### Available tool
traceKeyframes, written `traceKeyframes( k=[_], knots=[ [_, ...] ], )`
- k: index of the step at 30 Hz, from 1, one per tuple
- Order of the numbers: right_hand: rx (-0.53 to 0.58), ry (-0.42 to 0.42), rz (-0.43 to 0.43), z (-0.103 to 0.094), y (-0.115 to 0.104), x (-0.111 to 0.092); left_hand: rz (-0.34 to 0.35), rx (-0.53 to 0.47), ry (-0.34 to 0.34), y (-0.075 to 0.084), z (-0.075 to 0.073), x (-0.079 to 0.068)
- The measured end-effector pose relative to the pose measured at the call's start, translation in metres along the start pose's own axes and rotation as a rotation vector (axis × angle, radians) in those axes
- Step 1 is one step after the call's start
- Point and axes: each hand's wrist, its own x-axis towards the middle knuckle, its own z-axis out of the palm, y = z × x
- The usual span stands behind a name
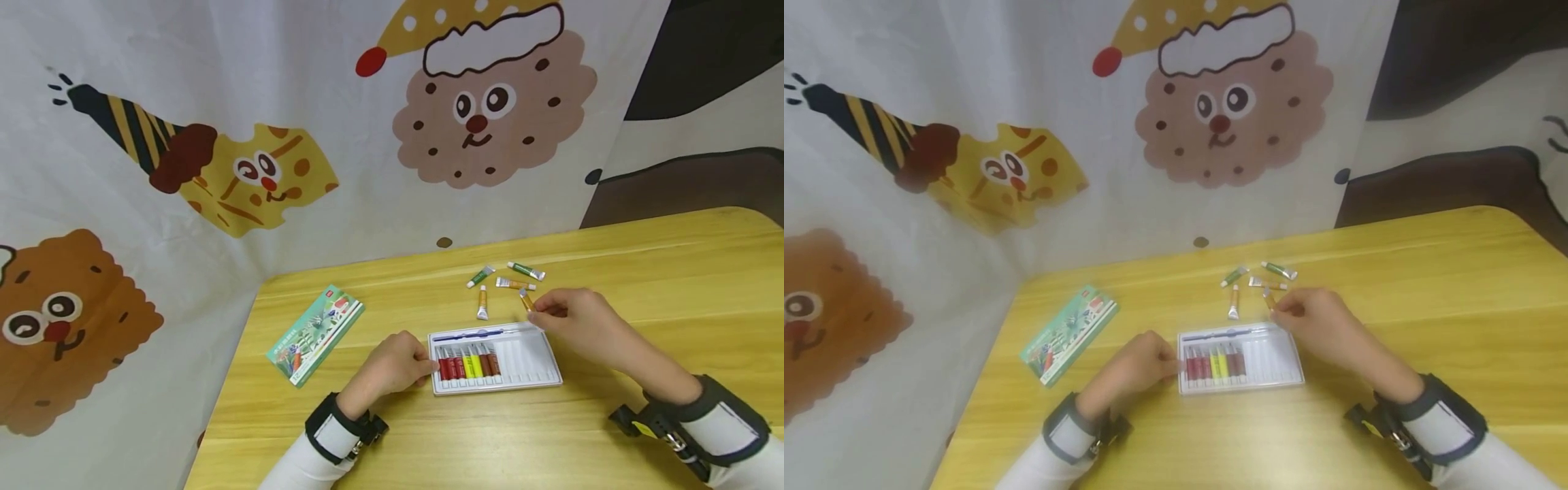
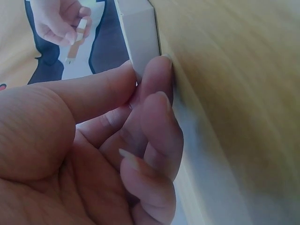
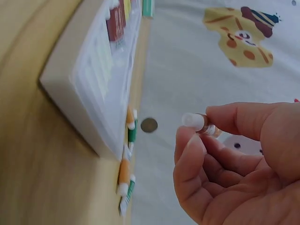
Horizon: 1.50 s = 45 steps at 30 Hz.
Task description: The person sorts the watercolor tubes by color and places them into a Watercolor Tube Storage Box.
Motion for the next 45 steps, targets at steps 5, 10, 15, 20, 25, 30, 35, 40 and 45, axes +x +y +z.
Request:
traceKeyframes(
  k=[5,10,15,20,25,30,35,40,45],
  knots=[
    [0.070,-0.051,-0.006,0.013,-0.009,-0.004,-0.005,0.001,0.000,0.000,-0.002,-0.001],
    [0.122,-0.110,0.003,0.021,-0.015,-0.007,-0.012,-0.002,-0.007,0.002,-0.003,-0.002],
    [0.137,-0.118,0.009,0.022,-0.018,-0.008,-0.008,-0.006,-0.012,0.003,-0.004,-0.001],
    [0.165,-0.139,0.010,0.027,-0.019,-0.011,-0.011,-0.007,-0.013,0.002,-0.004,0.000],
    [0.174,-0.156,0.005,0.033,-0.020,-0.012,-0.017,-0.004,-0.018,0.000,-0.004,0.000],
    [0.141,-0.162,-0.028,0.040,-0.017,-0.014,-0.012,-0.009,-0.016,0.000,-0.003,0.000],
    [0.104,-0.180,-0.044,0.046,-0.014,-0.015,-0.005,-0.005,-0.013,0.000,-0.002,0.000],
    [0.086,-0.183,-0.039,0.051,-0.013,-0.016,0.001,-0.006,-0.014,0.000,-0.002,0.001],
    [0.054,-0.169,-0.038,0.053,-0.013,-0.017,-0.002,-0.007,-0.016,0.000,-0.001,0.001]
  ],
)
